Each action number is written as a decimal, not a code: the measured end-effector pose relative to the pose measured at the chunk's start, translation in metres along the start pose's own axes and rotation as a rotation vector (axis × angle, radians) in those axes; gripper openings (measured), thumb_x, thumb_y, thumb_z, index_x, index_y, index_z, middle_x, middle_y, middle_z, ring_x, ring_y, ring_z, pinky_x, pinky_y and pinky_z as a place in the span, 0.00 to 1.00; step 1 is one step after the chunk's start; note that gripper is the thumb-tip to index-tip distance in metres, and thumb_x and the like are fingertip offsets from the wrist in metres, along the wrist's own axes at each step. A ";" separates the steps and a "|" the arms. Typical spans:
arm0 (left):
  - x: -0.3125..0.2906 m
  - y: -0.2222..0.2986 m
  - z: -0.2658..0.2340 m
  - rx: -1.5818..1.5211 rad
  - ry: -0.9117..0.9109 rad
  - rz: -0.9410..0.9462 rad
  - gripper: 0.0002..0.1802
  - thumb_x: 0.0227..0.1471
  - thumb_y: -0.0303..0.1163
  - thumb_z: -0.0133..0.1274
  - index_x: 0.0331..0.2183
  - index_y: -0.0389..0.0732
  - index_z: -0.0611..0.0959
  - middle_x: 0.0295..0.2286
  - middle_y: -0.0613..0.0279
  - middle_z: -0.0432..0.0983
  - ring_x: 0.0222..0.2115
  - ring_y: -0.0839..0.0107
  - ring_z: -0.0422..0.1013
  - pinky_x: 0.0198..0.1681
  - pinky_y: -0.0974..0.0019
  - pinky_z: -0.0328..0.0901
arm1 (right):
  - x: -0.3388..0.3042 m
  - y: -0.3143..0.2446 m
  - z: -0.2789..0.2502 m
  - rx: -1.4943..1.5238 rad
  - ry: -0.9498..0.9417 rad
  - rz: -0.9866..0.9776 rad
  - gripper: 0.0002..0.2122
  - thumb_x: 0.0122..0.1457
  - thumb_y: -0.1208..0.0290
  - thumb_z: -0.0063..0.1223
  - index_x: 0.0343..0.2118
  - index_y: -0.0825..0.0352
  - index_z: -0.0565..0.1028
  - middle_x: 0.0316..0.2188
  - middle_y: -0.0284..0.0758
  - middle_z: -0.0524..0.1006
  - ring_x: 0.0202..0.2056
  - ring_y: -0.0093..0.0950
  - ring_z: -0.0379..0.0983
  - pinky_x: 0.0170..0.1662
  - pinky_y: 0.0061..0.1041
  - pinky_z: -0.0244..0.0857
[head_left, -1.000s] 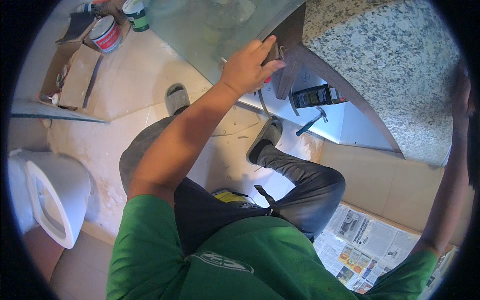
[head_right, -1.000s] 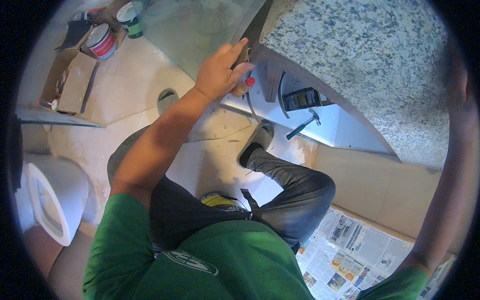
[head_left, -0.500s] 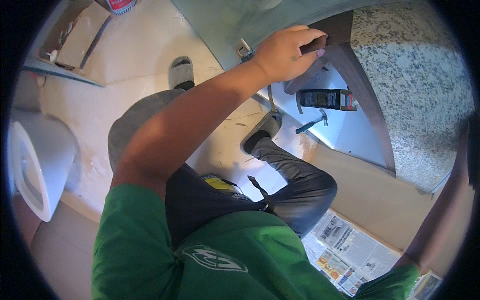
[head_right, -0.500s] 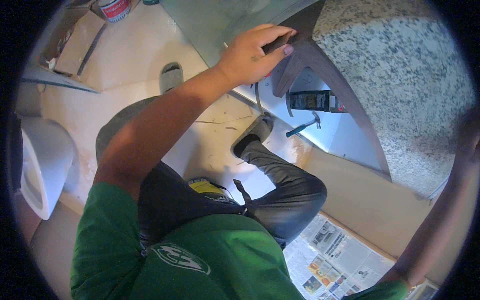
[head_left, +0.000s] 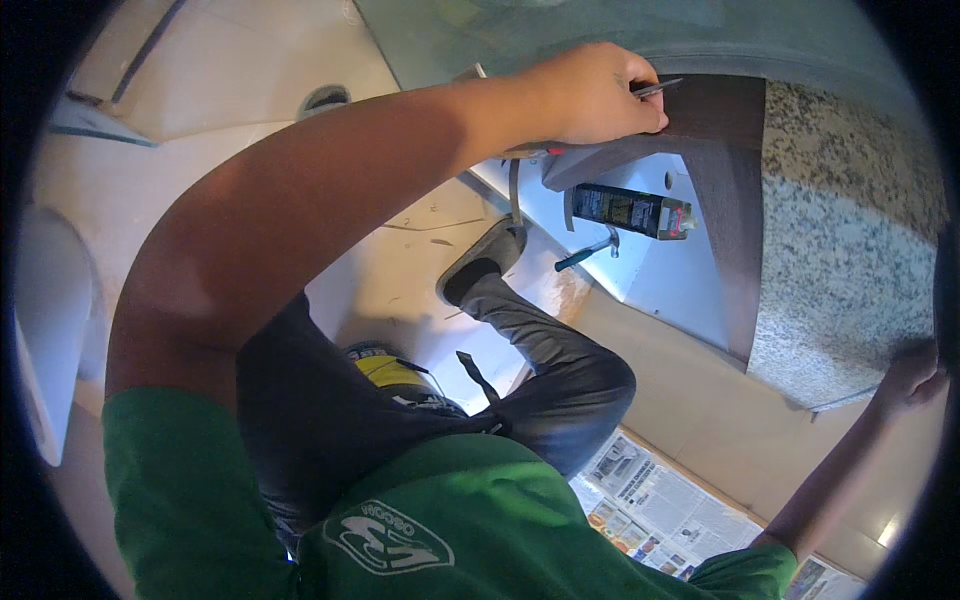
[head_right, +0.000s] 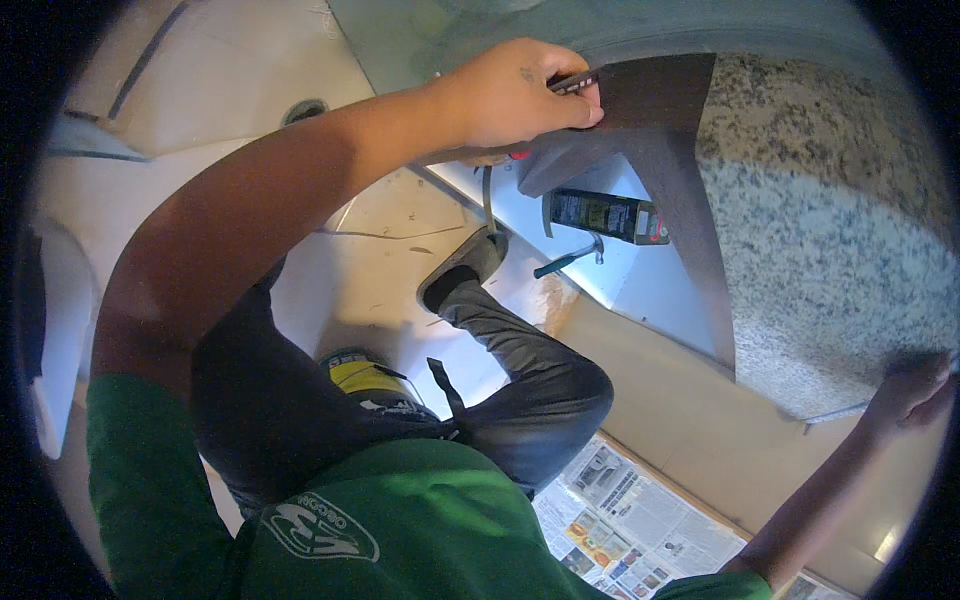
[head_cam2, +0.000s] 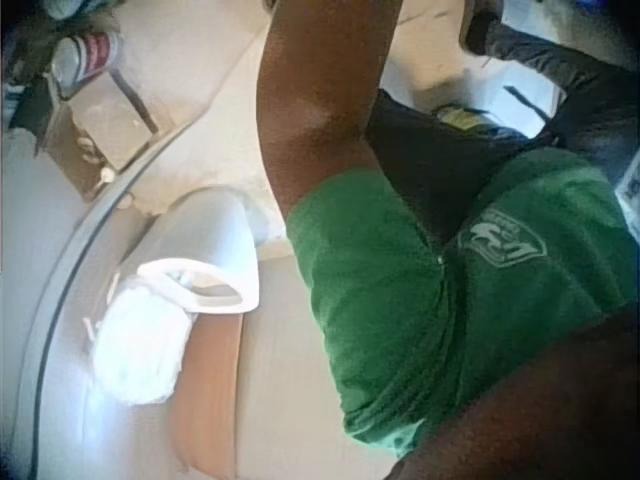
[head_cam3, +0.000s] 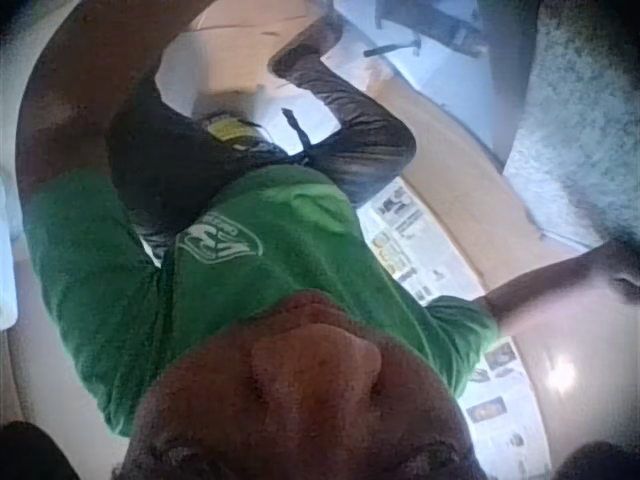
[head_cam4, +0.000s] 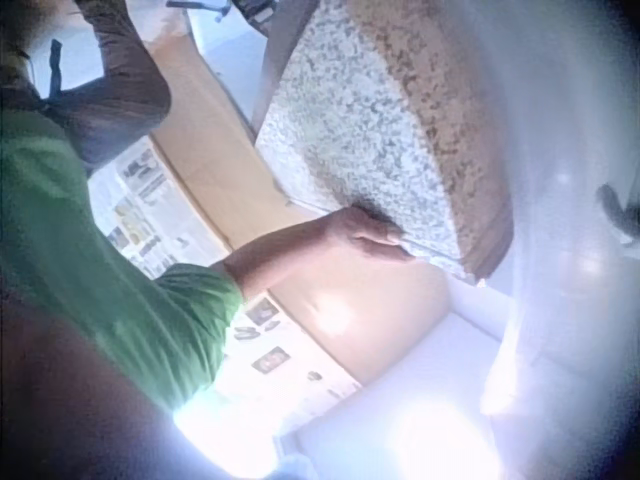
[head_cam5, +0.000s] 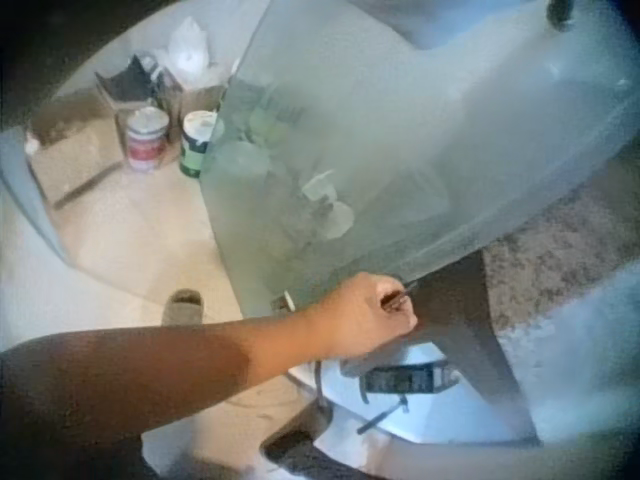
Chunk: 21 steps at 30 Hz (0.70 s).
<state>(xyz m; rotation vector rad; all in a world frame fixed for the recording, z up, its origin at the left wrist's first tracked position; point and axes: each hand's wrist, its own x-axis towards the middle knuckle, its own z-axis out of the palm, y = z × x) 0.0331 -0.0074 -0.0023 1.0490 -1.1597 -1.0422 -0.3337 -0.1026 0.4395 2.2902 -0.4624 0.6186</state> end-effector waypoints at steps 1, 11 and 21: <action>0.001 0.003 -0.006 -0.051 -0.063 -0.055 0.14 0.54 0.41 0.64 0.36 0.41 0.84 0.24 0.67 0.77 0.21 0.79 0.70 0.26 0.70 0.66 | -0.002 0.003 -0.003 0.016 0.001 0.007 0.21 0.74 0.61 0.42 0.53 0.79 0.71 0.46 0.47 0.78 0.42 0.34 0.76 0.46 0.30 0.71; 0.020 -0.007 -0.023 -0.245 -0.346 -0.095 0.15 0.51 0.41 0.67 0.34 0.43 0.83 0.23 0.71 0.75 0.18 0.82 0.66 0.21 0.74 0.61 | 0.002 -0.043 0.001 -0.014 0.014 0.144 0.27 0.74 0.53 0.37 0.57 0.77 0.67 0.50 0.49 0.74 0.47 0.36 0.73 0.48 0.33 0.72; 0.013 -0.008 -0.015 -0.225 -0.249 -0.058 0.20 0.48 0.47 0.70 0.32 0.43 0.82 0.23 0.69 0.75 0.20 0.79 0.67 0.24 0.73 0.63 | 0.009 -0.069 0.012 -0.007 0.022 0.116 0.29 0.73 0.50 0.37 0.57 0.78 0.65 0.50 0.52 0.73 0.47 0.40 0.74 0.46 0.35 0.74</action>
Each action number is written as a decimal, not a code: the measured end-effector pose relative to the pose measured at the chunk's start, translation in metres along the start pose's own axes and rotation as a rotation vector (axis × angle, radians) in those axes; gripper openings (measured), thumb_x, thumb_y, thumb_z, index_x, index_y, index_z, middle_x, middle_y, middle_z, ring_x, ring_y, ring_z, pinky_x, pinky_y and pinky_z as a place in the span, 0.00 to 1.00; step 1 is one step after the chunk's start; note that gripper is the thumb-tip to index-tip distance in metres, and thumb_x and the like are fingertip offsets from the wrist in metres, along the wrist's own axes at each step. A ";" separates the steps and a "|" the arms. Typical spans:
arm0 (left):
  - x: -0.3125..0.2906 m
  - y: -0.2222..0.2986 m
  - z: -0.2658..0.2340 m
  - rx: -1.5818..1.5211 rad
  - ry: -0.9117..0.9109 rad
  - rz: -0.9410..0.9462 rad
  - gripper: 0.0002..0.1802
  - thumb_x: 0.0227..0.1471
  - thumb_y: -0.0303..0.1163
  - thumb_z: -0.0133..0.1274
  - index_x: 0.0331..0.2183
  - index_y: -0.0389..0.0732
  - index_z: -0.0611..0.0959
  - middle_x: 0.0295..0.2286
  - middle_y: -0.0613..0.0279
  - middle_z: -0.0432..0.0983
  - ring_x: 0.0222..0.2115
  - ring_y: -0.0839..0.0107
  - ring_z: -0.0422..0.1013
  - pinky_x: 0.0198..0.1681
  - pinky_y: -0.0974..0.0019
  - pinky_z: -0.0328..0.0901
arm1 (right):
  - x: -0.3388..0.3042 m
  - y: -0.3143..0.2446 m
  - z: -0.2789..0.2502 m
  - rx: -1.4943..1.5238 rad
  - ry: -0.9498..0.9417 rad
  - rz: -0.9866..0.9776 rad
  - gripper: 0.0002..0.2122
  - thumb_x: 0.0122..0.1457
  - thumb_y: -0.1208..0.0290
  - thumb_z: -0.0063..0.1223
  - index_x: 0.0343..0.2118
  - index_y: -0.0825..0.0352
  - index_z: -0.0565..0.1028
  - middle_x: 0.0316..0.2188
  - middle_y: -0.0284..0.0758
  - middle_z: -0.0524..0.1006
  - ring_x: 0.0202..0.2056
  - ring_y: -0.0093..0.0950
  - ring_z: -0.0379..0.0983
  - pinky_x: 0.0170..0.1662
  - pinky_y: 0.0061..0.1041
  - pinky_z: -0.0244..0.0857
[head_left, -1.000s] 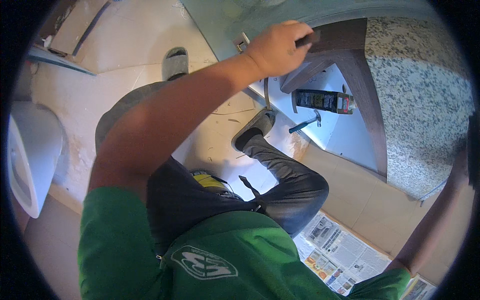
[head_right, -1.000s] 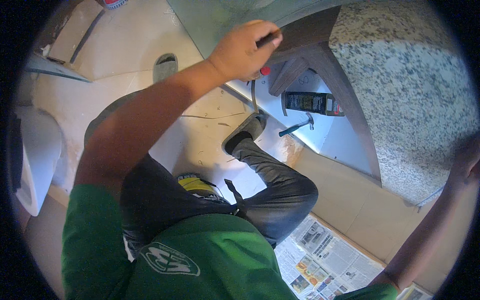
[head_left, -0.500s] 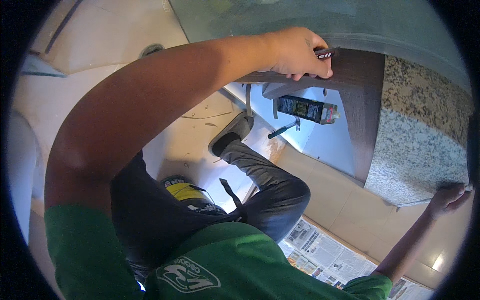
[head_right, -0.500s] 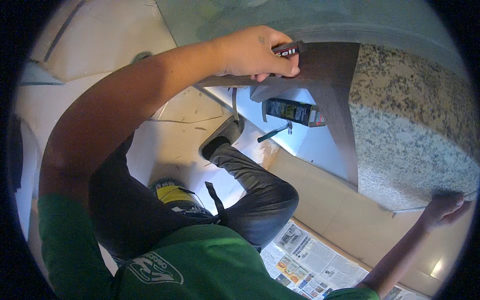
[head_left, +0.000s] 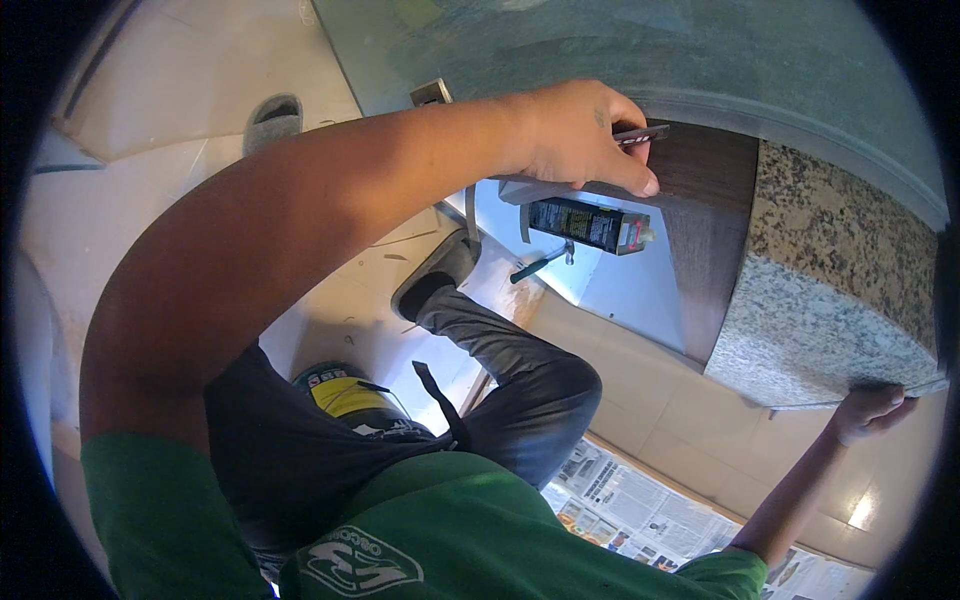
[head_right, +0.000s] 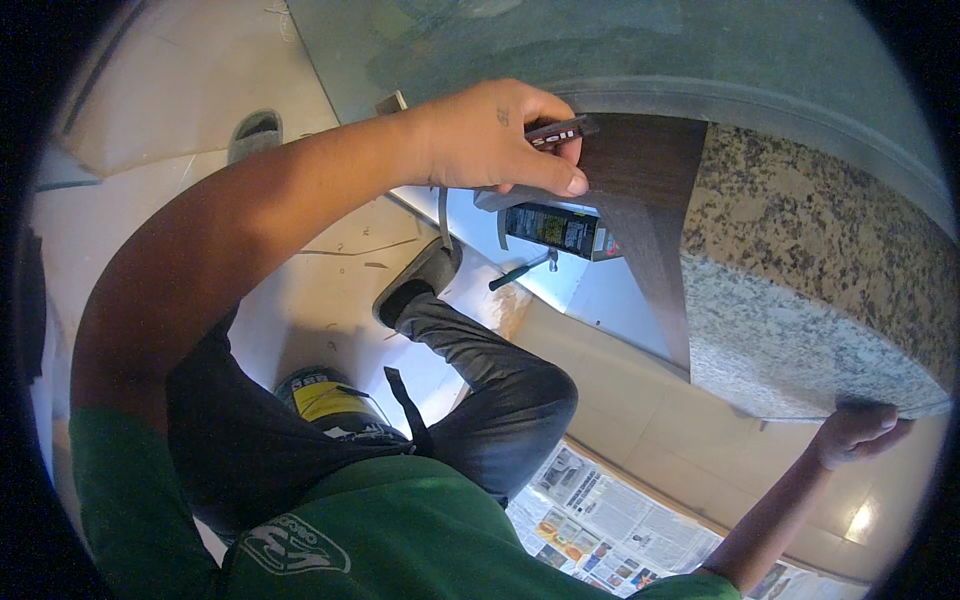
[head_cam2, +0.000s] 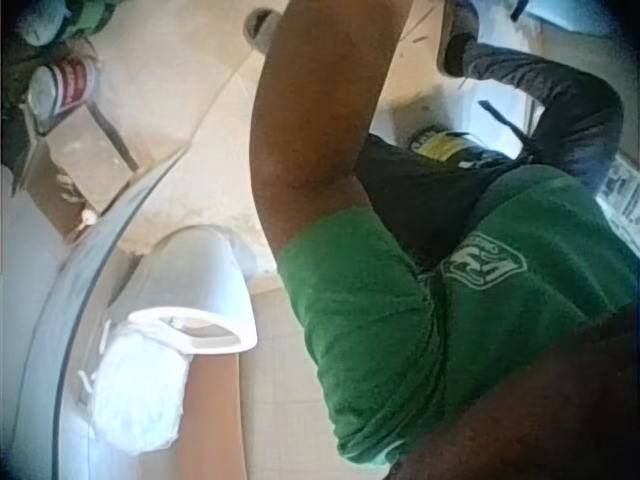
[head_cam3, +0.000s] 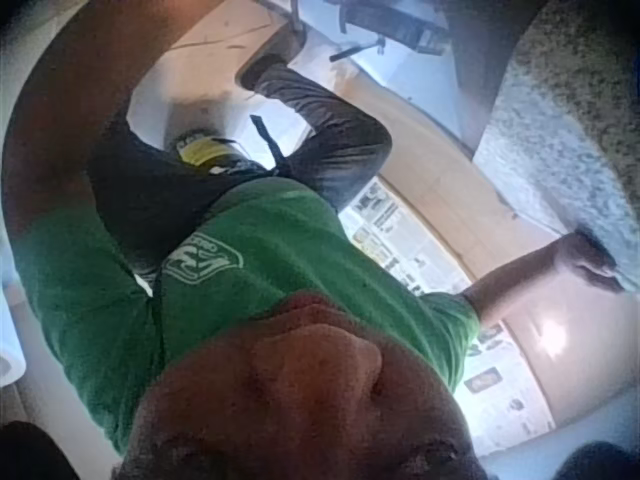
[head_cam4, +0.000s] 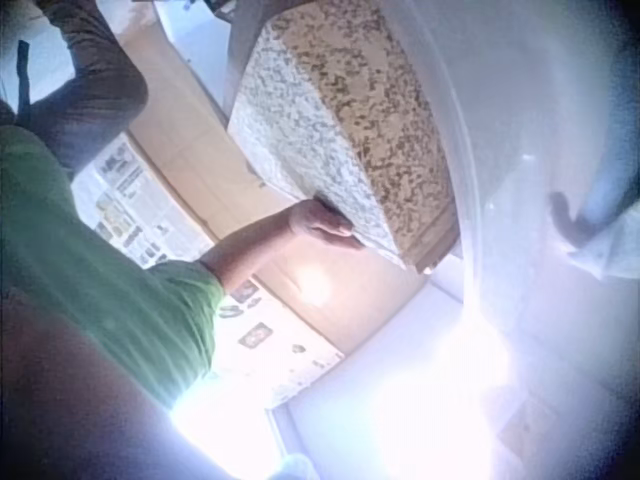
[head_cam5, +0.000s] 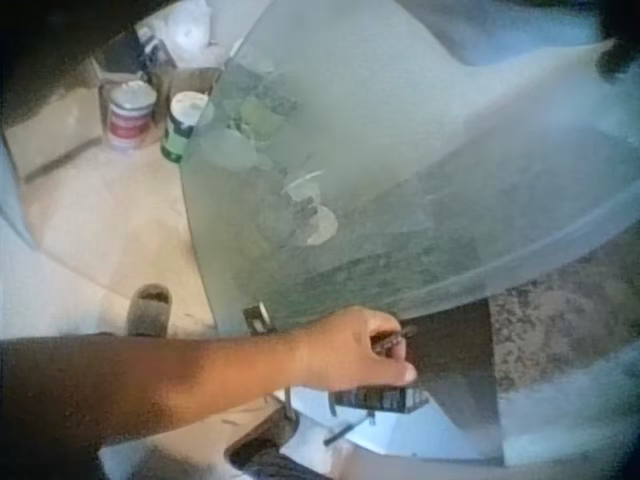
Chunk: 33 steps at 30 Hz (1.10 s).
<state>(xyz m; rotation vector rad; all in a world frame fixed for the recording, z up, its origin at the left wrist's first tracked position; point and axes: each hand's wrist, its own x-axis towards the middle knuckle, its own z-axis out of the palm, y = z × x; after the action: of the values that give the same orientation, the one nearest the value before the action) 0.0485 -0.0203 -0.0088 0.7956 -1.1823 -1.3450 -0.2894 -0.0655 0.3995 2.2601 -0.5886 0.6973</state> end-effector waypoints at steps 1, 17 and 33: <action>-0.001 0.001 0.001 0.002 0.002 -0.004 0.21 0.48 0.48 0.71 0.31 0.43 0.82 0.23 0.69 0.75 0.20 0.79 0.67 0.24 0.73 0.63 | 0.000 -0.001 0.000 0.003 0.000 0.004 0.29 0.74 0.50 0.36 0.57 0.79 0.66 0.50 0.51 0.73 0.47 0.40 0.74 0.46 0.35 0.74; -0.001 -0.006 -0.008 -0.034 -0.067 -0.089 0.21 0.45 0.47 0.72 0.31 0.43 0.81 0.23 0.70 0.72 0.21 0.79 0.63 0.24 0.73 0.57 | 0.002 -0.010 0.007 0.002 0.031 0.013 0.31 0.73 0.46 0.37 0.55 0.78 0.67 0.46 0.49 0.74 0.43 0.35 0.74 0.42 0.32 0.73; -0.005 0.002 0.007 0.039 0.075 -0.026 0.23 0.46 0.51 0.69 0.30 0.42 0.81 0.24 0.63 0.75 0.26 0.72 0.70 0.29 0.67 0.62 | 0.003 -0.017 0.003 -0.062 0.035 0.010 0.28 0.73 0.49 0.36 0.52 0.76 0.69 0.44 0.47 0.75 0.41 0.34 0.74 0.40 0.32 0.73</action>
<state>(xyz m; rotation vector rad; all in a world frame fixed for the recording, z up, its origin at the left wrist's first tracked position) 0.0431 -0.0140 -0.0057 0.8843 -1.1455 -1.3061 -0.2766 -0.0574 0.3909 2.1847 -0.5972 0.7120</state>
